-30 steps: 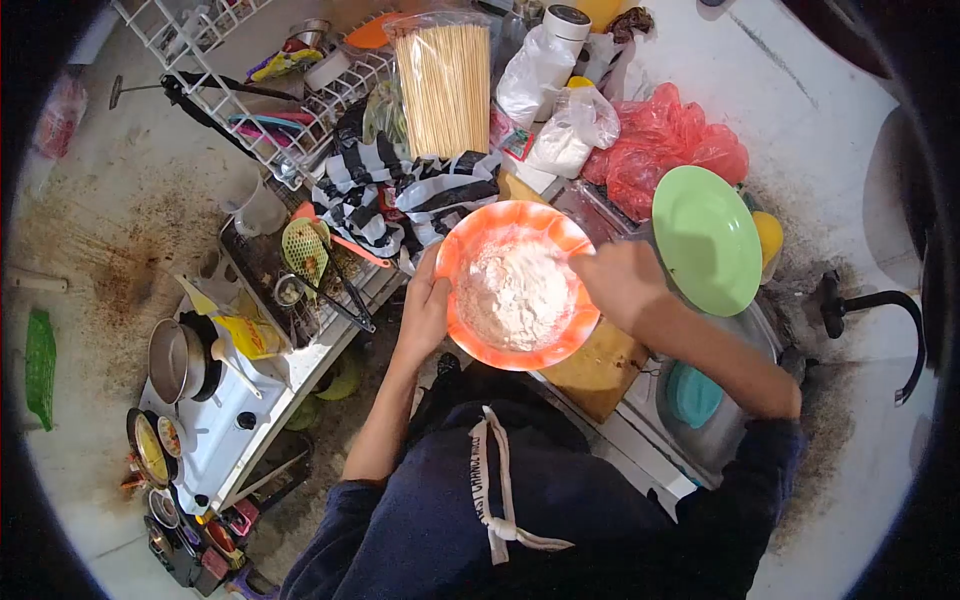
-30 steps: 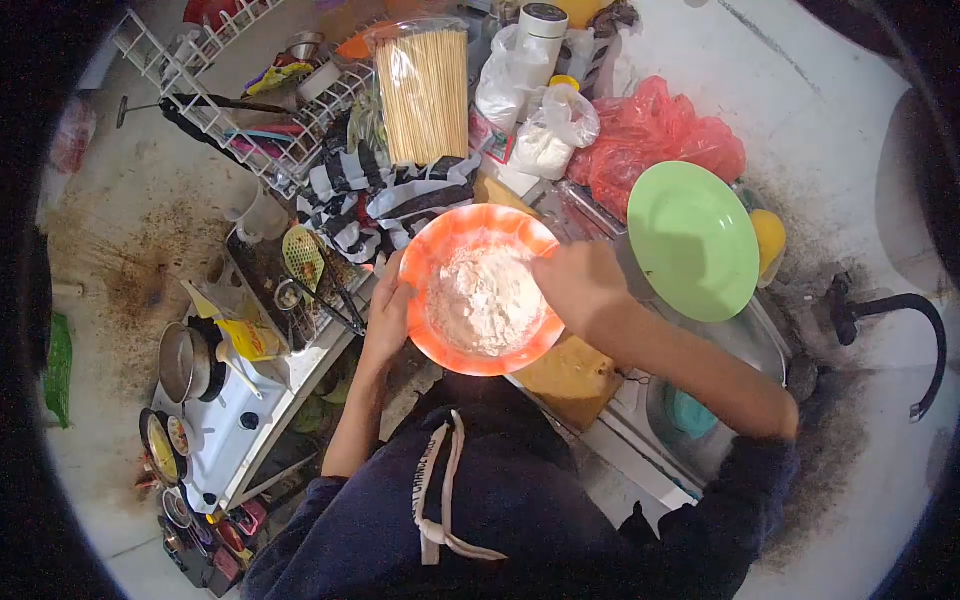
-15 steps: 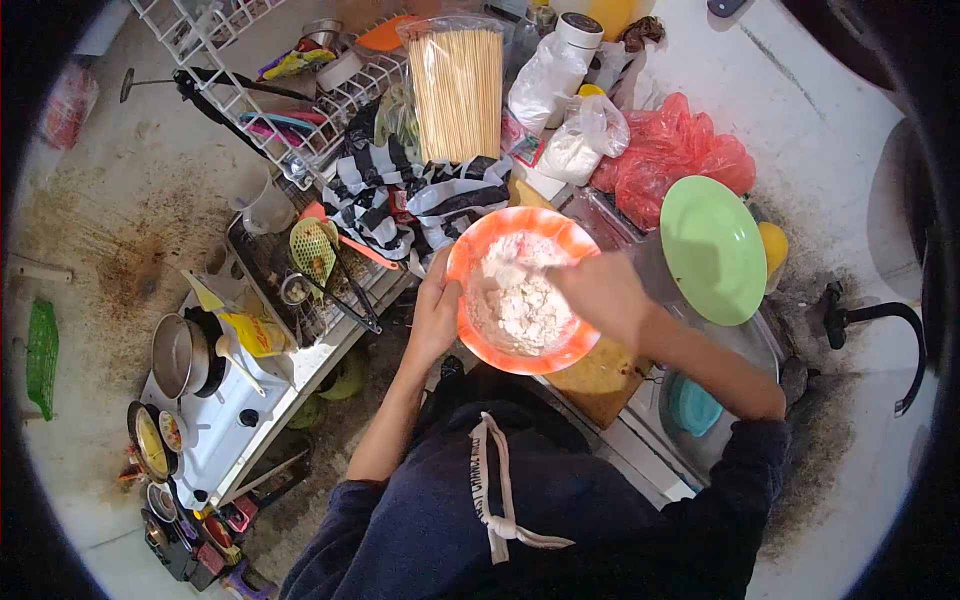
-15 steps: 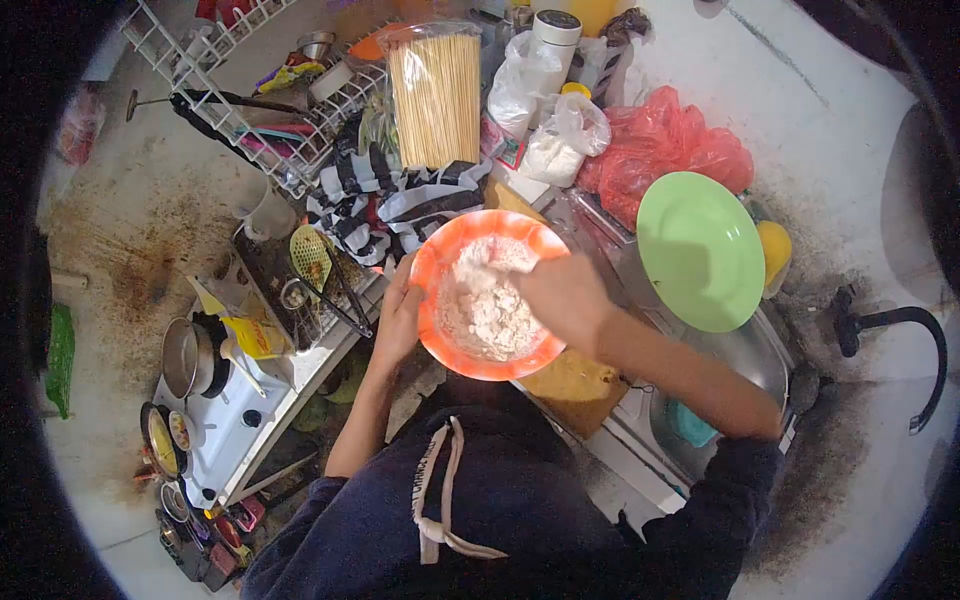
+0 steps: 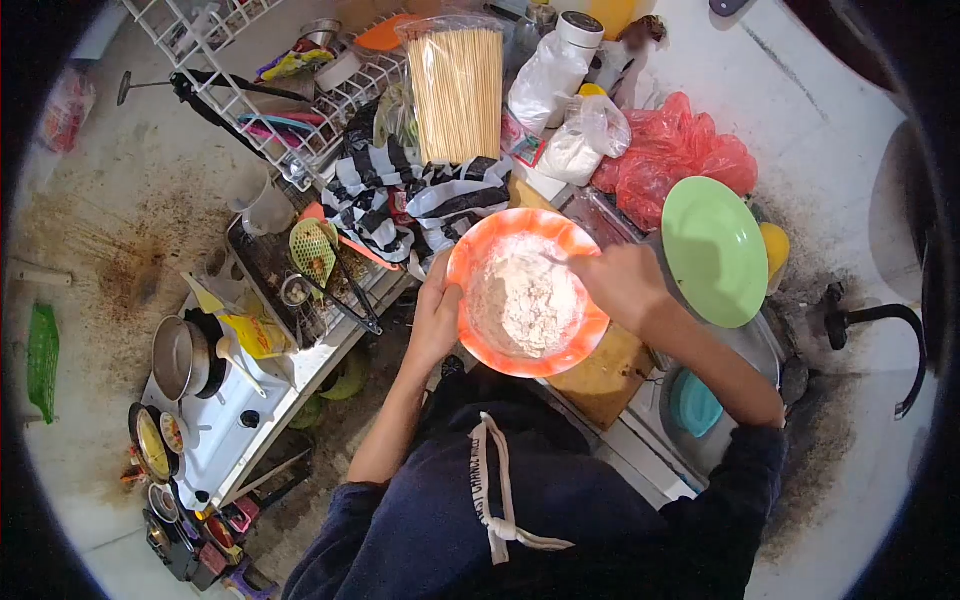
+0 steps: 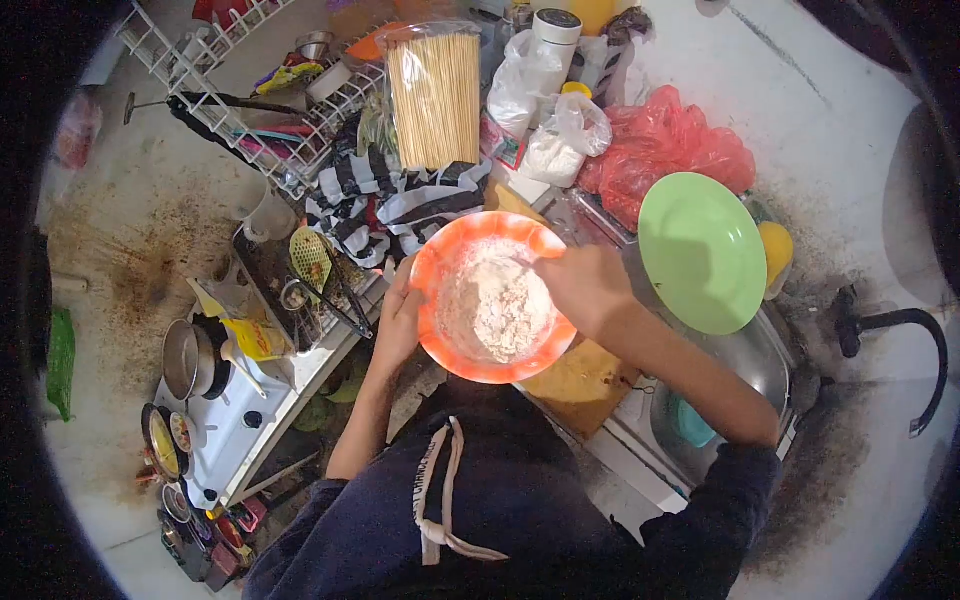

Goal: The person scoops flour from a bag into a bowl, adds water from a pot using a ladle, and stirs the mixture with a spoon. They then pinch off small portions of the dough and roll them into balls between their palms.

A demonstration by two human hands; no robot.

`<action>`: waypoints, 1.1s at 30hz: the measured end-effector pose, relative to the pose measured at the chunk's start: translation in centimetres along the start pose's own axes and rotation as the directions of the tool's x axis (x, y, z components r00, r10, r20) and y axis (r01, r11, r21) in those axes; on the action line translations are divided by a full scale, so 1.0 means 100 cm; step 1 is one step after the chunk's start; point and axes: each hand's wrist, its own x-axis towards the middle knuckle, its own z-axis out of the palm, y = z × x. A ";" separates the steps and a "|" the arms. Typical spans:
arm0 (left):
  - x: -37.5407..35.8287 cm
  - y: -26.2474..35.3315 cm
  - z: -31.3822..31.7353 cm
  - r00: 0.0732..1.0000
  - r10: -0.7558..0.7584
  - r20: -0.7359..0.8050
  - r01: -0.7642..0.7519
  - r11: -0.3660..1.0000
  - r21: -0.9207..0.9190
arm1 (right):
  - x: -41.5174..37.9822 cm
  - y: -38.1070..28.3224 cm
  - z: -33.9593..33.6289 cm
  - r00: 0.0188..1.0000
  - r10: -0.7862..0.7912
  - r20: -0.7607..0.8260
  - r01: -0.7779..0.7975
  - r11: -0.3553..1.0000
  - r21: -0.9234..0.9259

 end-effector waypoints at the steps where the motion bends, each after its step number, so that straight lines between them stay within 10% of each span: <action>1: 0.000 0.001 0.000 1.000 0.001 0.014 -0.002 1.000 0.020 | -0.009 0.000 -0.006 1.000 0.017 0.017 -0.017 1.000 0.002; 5: 0.002 -0.003 0.002 1.000 -0.007 -0.005 0.006 1.000 -0.031 | -0.041 -0.011 -0.016 0.982 -0.096 -0.162 0.108 0.992 0.065; 33: 0.000 0.006 0.003 0.999 -0.014 -0.041 0.016 0.998 0.057 | -0.025 -0.003 -0.003 0.979 -0.202 -0.012 0.202 0.979 -0.013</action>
